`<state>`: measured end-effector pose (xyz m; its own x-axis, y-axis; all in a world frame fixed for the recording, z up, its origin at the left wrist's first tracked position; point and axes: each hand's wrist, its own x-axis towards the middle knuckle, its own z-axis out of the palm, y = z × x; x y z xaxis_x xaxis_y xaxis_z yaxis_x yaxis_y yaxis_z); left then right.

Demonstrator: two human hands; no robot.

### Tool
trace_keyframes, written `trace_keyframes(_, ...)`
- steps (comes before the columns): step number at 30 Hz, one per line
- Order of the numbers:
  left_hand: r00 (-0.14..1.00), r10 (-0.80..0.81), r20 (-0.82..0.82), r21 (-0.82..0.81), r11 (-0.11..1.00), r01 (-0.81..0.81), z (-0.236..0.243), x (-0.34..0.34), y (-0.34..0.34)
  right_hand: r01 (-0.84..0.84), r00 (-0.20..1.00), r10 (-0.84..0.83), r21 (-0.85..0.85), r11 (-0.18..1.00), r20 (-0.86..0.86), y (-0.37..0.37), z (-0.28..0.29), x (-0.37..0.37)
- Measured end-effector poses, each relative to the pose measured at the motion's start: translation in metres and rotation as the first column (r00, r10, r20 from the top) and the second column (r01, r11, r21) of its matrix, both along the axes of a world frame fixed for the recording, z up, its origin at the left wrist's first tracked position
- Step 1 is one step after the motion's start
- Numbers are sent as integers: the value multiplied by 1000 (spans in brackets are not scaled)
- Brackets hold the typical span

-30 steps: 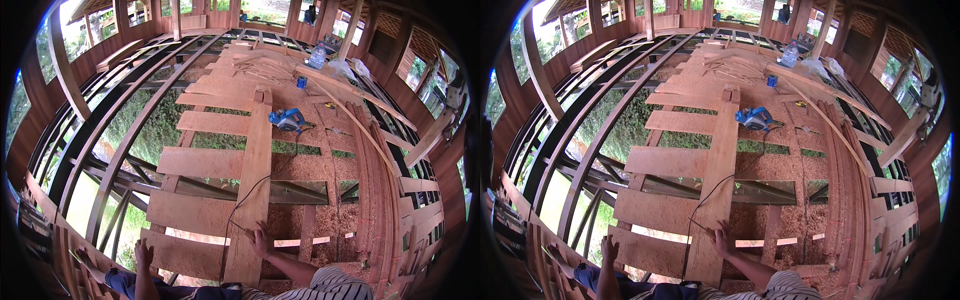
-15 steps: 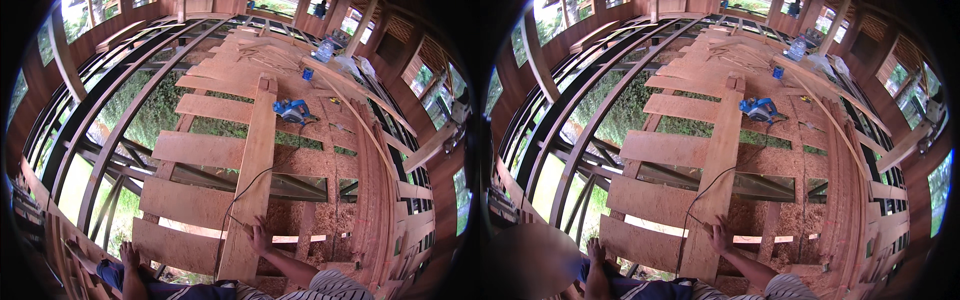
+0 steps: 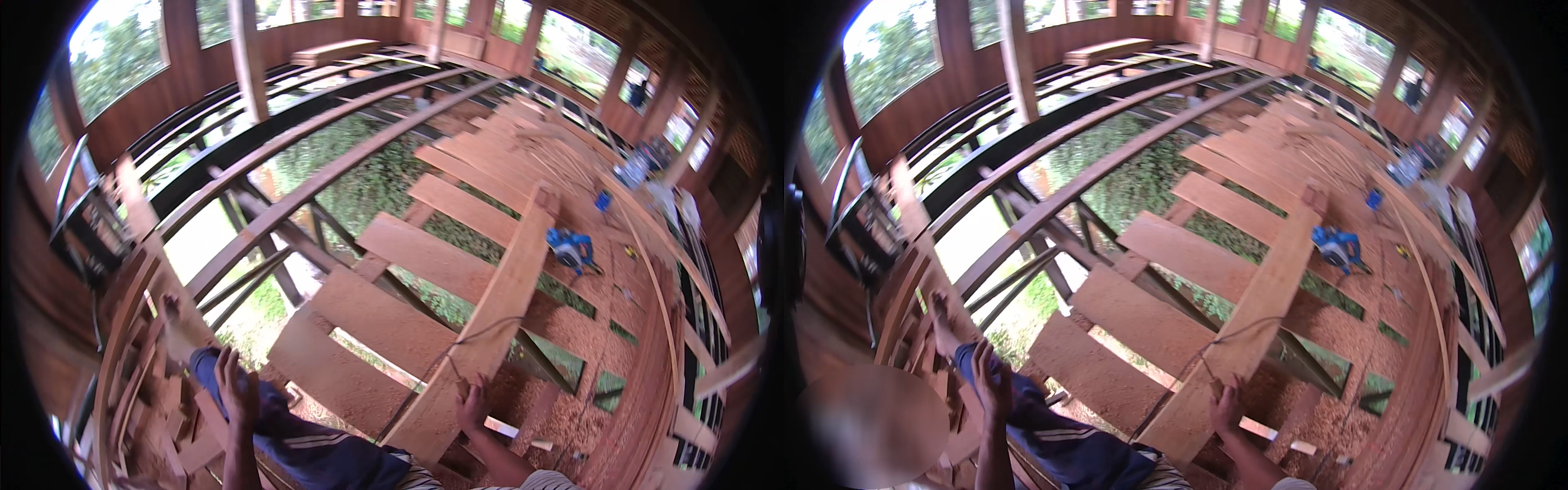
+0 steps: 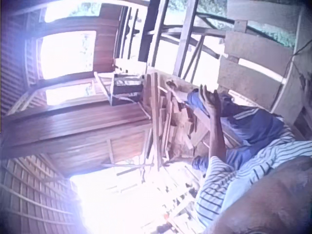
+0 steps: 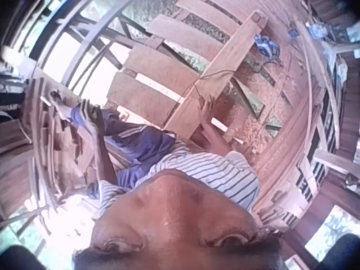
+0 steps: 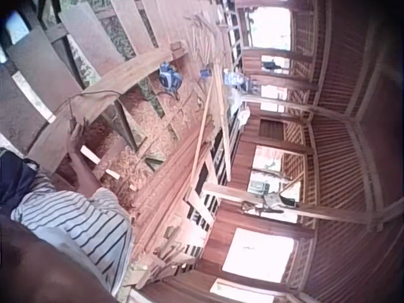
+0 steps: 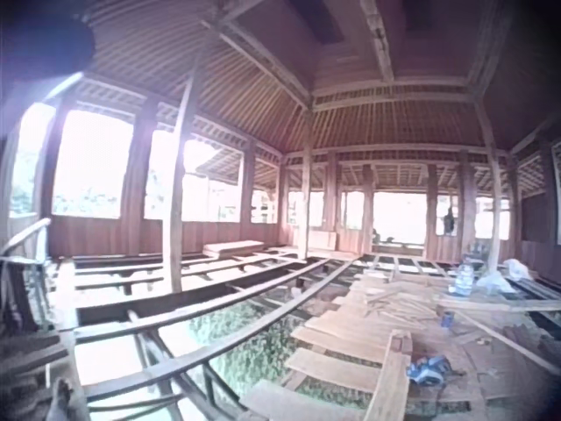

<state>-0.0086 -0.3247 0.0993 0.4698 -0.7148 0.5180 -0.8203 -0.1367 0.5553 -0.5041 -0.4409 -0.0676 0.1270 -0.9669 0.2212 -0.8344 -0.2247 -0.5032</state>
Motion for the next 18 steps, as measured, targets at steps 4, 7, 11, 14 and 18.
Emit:
trace_keyframes(4,896,437,77,-12,899,-438,12,-1,179,16,1000,-18,93,995,17,-12,-3,-7)
trace_keyframes(7,616,787,32,-27,617,-786,3,-33,300,-65,983,85,123,990,-160,-23,28,45)
trace_keyframes(11,193,977,-86,12,195,-981,-27,-111,392,-522,816,542,-148,840,199,-38,89,169)
trace_keyframes(14,-54,985,-162,68,-43,-997,-48,-181,428,-764,546,724,-106,637,421,-15,149,283)
trace_keyframes(18,-298,920,-254,141,-270,-953,-75,-264,438,-930,142,765,-181,320,628,56,184,406)
